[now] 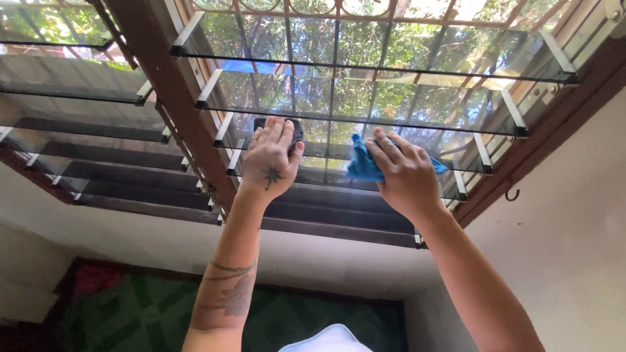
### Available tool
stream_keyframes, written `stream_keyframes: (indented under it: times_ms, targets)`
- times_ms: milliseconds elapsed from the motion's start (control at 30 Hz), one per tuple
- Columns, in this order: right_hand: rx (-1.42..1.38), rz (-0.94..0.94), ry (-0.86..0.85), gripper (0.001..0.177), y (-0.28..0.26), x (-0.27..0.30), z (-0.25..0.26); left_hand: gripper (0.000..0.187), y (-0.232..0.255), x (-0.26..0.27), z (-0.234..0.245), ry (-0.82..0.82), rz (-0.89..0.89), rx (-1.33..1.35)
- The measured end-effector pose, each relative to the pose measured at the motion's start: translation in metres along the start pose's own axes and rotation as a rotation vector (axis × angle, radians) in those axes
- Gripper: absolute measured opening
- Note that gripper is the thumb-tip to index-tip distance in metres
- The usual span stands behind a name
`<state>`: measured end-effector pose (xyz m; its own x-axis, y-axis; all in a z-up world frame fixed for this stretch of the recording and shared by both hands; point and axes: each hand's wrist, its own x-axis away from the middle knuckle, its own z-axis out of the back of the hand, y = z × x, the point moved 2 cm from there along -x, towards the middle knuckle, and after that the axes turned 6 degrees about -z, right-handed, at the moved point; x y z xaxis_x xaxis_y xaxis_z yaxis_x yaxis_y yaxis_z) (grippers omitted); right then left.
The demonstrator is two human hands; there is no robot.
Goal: Cleaning glass louver window panes using two cleaning cloths at a natural pace.
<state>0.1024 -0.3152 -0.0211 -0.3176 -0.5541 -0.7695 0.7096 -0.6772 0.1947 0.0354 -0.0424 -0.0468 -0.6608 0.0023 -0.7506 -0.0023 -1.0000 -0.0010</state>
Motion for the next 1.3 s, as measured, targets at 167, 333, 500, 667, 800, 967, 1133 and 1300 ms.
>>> stream_keyframes:
  times_ms: [167, 333, 500, 667, 800, 967, 1133, 1300]
  targets:
    - [0.031, -0.036, -0.006, 0.055, 0.006, 0.008, 0.015, 0.059, 0.01, -0.016, -0.023, -0.24, 0.082, 0.03]
    - [0.037, -0.057, 0.001, 0.058, 0.005, 0.014, 0.014, 0.062, 0.04, -0.022, -0.008, -0.439, 0.034, 0.104]
    - [0.013, -0.08, 0.009, 0.061, 0.006, 0.02, 0.009, 0.051, 0.028, -0.012, 0.036, -0.23, -0.028, 0.135]
    - [-0.01, -0.108, 0.002, 0.06, 0.004, 0.021, 0.007, 0.063, -0.009, -0.018, -0.022, -0.401, 0.038, 0.084]
    - [-0.024, -0.113, 0.003, 0.056, 0.004, 0.019, 0.004, 0.066, 0.013, -0.02, -0.063, -0.363, -0.038, 0.061]
    - [-0.004, -0.118, 0.007, 0.056, 0.004, 0.021, 0.006, 0.06, 0.049, -0.023, -0.014, -0.352, -0.081, 0.17]
    - [0.044, -0.15, -0.002, 0.052, 0.013, 0.028, 0.019, 0.055, 0.026, -0.015, 0.013, -0.28, -0.08, 0.1]
    - [0.167, -0.129, 0.007, 0.055, 0.023, 0.049, 0.037, 0.061, 0.004, -0.016, -0.038, -0.261, -0.039, 0.06]
